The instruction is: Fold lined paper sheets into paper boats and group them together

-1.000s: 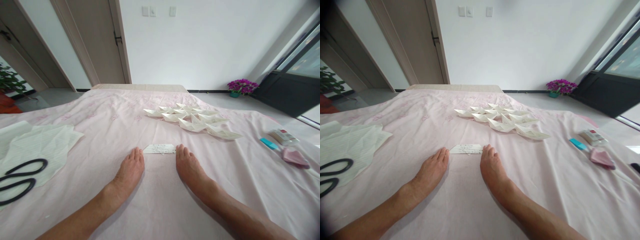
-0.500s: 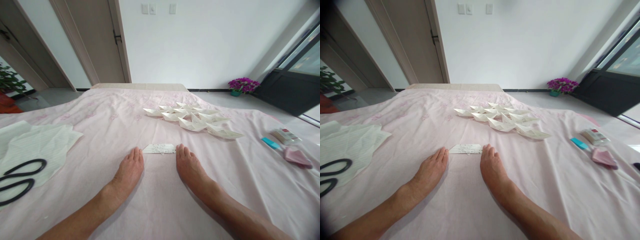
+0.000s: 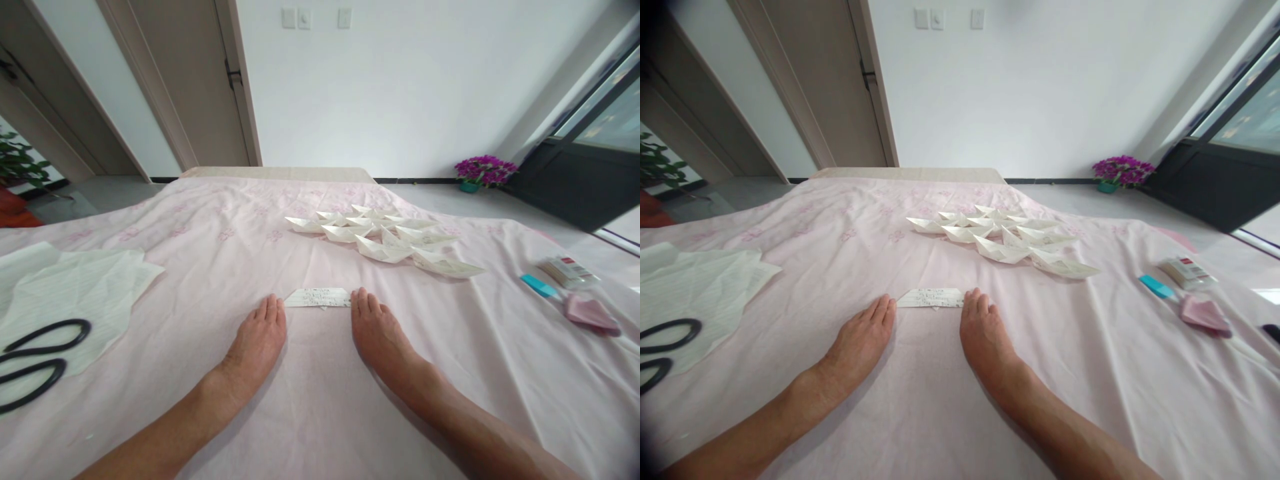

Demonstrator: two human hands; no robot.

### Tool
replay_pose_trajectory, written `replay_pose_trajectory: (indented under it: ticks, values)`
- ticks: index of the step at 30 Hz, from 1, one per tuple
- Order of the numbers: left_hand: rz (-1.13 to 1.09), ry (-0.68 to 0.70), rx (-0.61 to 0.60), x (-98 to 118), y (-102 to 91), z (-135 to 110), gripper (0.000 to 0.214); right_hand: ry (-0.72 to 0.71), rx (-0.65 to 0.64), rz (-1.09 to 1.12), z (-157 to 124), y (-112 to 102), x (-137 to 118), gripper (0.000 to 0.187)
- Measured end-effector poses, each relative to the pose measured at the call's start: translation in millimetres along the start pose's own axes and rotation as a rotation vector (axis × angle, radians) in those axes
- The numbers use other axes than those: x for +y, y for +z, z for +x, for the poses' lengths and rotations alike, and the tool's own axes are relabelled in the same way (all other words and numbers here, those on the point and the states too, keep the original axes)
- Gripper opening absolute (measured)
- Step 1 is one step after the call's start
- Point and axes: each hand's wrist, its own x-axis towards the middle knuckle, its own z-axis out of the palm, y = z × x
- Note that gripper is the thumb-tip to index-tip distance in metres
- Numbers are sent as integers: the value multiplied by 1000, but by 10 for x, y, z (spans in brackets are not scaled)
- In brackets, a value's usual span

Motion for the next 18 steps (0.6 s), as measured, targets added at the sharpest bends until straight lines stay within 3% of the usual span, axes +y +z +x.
replay_pose_trajectory:
  ticks: [9, 18]
  values:
    - [-18, -8, -16, -2, -38, 5, 50, -1, 55, 9, -6, 15, 2, 49]
    - [-52, -13, 68, 6, 54, -24, 50, 14, 63, -2, -11, 76, -6, 50]
